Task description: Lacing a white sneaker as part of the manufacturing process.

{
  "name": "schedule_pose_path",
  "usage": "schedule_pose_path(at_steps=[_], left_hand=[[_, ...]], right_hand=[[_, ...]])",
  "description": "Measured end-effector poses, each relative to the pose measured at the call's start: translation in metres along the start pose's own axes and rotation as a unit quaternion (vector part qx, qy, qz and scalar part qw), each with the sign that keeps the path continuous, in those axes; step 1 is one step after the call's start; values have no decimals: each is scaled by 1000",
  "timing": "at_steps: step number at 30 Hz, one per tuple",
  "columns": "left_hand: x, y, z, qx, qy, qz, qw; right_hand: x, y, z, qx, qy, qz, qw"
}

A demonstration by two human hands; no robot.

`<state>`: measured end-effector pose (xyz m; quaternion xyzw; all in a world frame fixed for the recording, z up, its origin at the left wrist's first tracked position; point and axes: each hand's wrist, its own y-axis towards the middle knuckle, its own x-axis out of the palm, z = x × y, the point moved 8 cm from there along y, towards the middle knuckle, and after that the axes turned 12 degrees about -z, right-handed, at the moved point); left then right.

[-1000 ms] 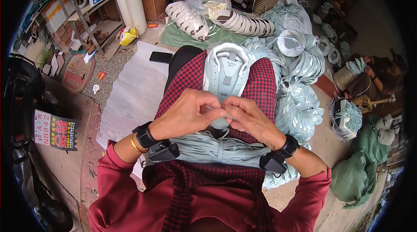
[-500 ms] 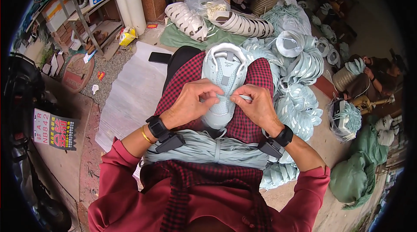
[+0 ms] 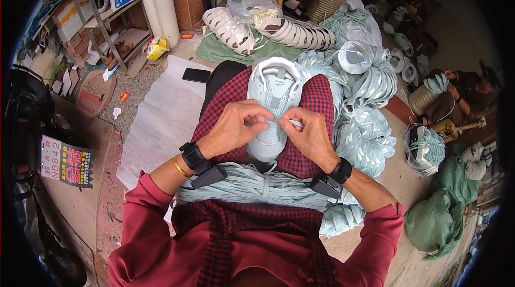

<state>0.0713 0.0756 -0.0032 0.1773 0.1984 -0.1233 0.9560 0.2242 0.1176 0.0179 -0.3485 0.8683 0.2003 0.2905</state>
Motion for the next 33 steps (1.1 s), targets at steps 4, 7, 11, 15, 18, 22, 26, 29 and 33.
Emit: schedule_pose_path(at_steps=[4,7,11,15,18,22,26,29,33], left_hand=[[1,0,-1,2,-27,7,1000],[1,0,-4,-6,-37,6,999],[1,-3,-2,2,-43,14,999],[0,-2,-1,13,-56,18,998],[1,-2,-2,18,-18,16,1000],[2,0,-4,24,-20,23,999],[2,-1,-2,31,-23,23,999],[1,-3,-2,32,-22,27,999],[3,-2,-4,35,-18,21,999]], right_hand=[[3,2,21,0,89,-6,996],[16,3,18,25,127,-39,991],[7,-2,5,27,24,-1,999],[-6,-6,15,33,24,-1,999],[-3,-3,-4,19,-47,-9,999],[-1,-1,-5,12,-63,-5,998],[1,-1,-3,22,-42,-5,999],[3,-2,0,22,-16,-17,999],[2,-3,2,30,-28,7,999]])
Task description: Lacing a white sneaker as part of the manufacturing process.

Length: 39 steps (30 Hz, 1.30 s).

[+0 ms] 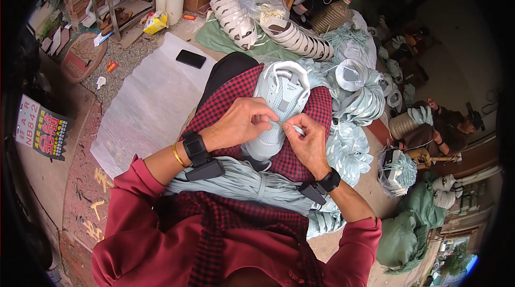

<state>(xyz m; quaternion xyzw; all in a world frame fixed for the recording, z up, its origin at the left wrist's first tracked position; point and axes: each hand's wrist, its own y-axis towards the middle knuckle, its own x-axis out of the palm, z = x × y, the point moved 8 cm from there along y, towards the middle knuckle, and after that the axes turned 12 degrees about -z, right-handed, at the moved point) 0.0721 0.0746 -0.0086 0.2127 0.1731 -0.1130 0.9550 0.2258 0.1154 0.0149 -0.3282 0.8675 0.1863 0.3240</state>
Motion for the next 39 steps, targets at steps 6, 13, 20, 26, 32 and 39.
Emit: schedule_pose_path(at_steps=[6,13,20,26,32,39], left_hand=[[-1,0,-4,-20,-29,-4,999],[1,2,-5,-20,-31,-6,999],[0,0,-6,-24,-24,-3,999],[-1,1,-6,-27,-22,-5,999],[0,-1,-9,-32,-41,-2,999],[-1,2,-8,-53,-65,20,996]], right_hand=[[1,1,2,6,22,1,1000],[2,2,14,-12,55,21,998],[3,1,6,-7,-7,57,998],[10,2,4,-23,30,-3,999],[6,7,3,-6,14,-11,1000],[2,18,-4,-28,-61,-30,997]])
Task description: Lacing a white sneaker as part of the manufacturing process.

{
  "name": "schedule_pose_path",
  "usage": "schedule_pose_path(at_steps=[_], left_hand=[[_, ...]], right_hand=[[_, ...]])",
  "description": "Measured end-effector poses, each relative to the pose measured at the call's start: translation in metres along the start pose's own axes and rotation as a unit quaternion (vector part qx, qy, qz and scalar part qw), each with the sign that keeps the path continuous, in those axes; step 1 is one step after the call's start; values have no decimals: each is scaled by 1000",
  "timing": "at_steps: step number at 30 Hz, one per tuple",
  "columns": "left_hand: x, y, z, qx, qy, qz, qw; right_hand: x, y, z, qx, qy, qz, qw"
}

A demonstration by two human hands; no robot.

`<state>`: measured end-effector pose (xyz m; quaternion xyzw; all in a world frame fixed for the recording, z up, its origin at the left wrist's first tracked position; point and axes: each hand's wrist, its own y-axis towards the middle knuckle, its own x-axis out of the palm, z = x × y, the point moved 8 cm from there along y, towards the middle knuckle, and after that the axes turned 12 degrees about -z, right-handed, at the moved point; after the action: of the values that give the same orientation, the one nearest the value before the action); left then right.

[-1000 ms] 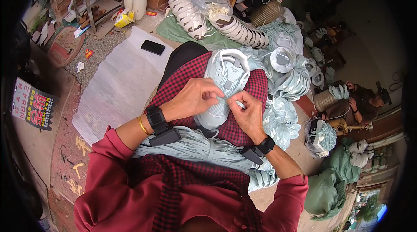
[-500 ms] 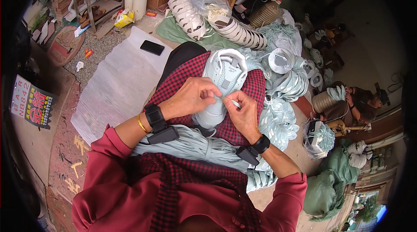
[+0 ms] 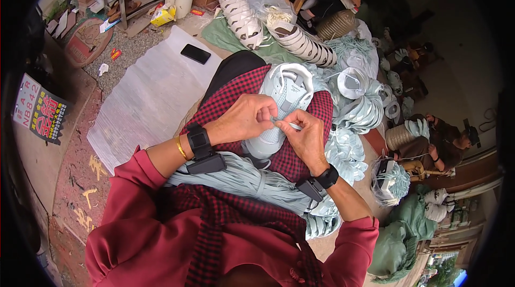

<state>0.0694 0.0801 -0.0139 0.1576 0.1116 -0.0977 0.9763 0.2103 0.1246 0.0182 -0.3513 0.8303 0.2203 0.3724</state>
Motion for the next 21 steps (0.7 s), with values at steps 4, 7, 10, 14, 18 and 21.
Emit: schedule_pose_path(at_steps=[4,7,10,14,18,21], left_hand=[[-3,-4,0,8,4,7,1000],[-4,-6,0,7,-5,7,1000],[-5,-6,3,3,6,12,1000],[-4,-3,1,-11,13,17,1000],[-5,-6,2,0,16,14,1000],[-6,-8,3,11,11,27,1000]], right_hand=[[-7,-3,-15,-23,-48,-14,998],[-12,-13,-21,-50,-120,-5,992],[-7,-15,-27,-74,-158,12,984],[5,-4,-36,-104,-205,47,972],[14,0,-41,-89,-213,-9,973],[14,-4,-47,-92,-222,-31,970]])
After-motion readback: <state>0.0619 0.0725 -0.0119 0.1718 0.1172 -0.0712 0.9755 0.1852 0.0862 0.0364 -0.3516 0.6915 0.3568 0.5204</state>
